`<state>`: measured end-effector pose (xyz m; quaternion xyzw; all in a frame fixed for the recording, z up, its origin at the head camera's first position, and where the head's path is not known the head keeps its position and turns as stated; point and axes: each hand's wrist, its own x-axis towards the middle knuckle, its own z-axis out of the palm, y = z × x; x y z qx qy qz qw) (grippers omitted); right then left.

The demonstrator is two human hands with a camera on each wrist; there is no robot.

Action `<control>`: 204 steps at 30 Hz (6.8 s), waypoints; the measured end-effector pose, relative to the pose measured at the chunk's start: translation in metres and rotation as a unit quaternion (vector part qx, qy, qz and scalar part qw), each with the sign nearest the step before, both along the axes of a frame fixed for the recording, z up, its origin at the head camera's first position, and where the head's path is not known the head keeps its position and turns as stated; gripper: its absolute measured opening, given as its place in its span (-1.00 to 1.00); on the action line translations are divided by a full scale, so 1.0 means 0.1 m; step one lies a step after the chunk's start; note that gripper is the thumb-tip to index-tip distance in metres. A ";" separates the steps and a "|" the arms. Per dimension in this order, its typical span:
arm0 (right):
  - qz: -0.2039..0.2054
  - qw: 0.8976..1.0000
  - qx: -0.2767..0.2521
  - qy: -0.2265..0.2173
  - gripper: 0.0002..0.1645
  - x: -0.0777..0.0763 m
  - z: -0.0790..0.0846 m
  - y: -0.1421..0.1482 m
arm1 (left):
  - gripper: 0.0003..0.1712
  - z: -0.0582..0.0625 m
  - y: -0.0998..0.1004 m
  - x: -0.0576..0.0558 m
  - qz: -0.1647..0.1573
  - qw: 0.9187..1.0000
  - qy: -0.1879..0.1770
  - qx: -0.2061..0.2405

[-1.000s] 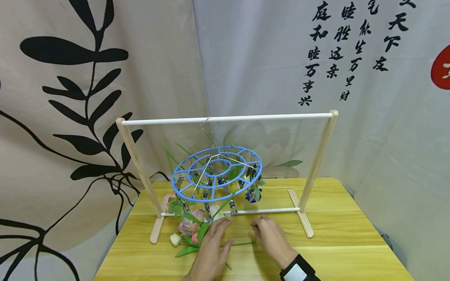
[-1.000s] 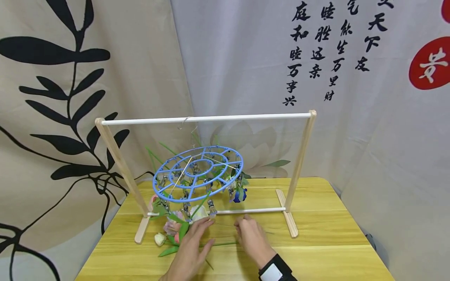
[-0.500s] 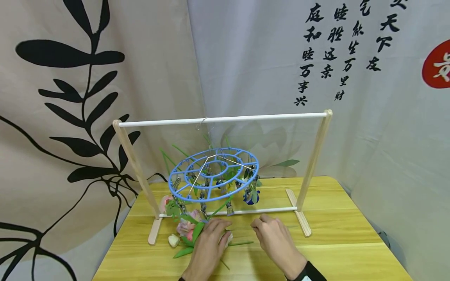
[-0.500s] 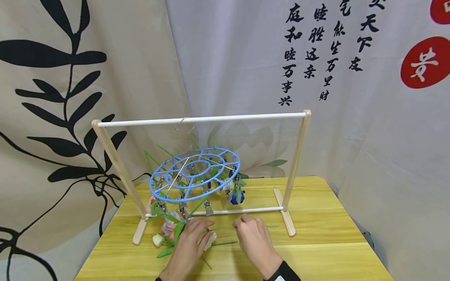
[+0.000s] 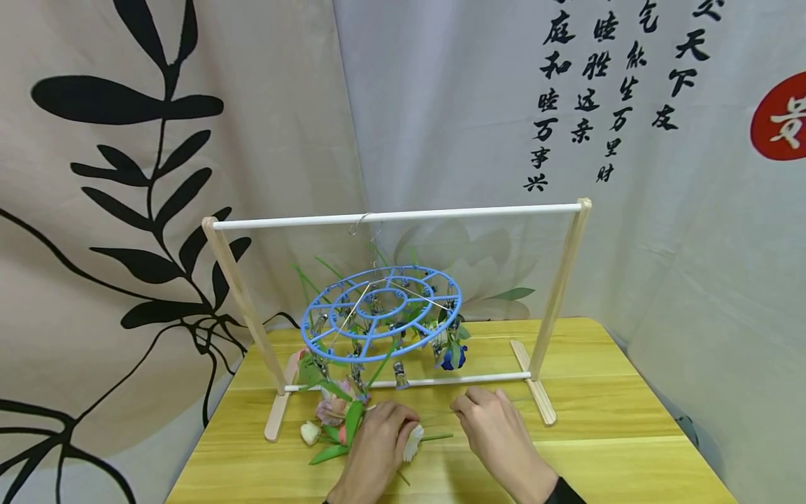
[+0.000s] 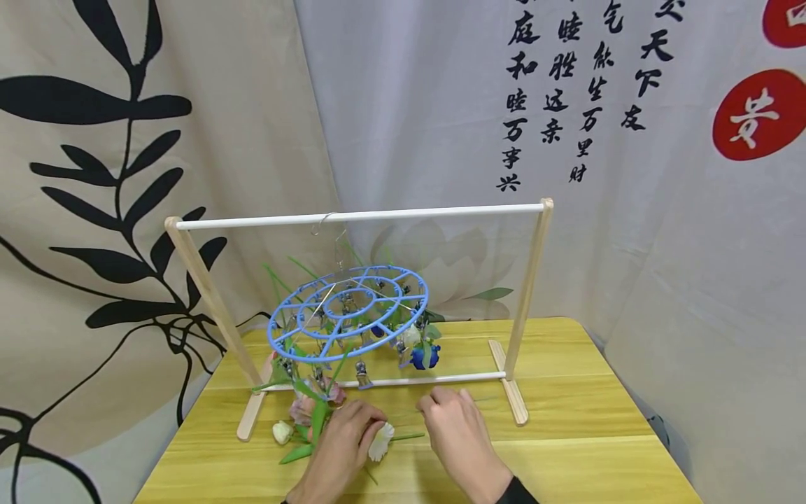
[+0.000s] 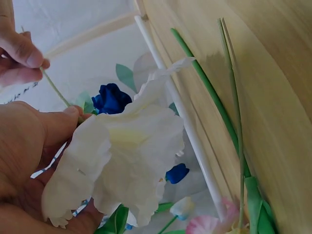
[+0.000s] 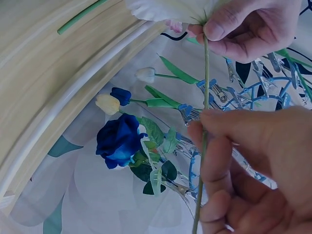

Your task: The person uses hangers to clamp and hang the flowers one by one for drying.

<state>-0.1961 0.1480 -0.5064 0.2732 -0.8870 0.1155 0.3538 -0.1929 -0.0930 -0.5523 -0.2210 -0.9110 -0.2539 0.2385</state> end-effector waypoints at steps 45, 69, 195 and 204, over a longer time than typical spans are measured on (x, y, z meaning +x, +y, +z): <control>0.198 0.879 -0.389 -0.193 -0.92 0.04 0.15 0.04 | -0.78 0.09 0.08 0.19 0.026 0.980 -0.032 0.193; 0.231 0.895 -0.348 -0.157 -0.91 -0.09 0.50 -0.15 | -0.63 0.80 0.15 0.08 -0.018 0.924 -0.141 0.355; 0.190 0.919 -0.102 -0.331 -0.77 -0.27 -0.62 -0.12 | -0.71 0.31 -0.54 0.39 0.051 0.969 0.060 0.235; 0.151 0.930 -0.036 -0.334 -0.78 -0.41 -0.85 -0.16 | -0.79 -0.06 -0.43 0.35 -0.106 0.986 0.056 0.113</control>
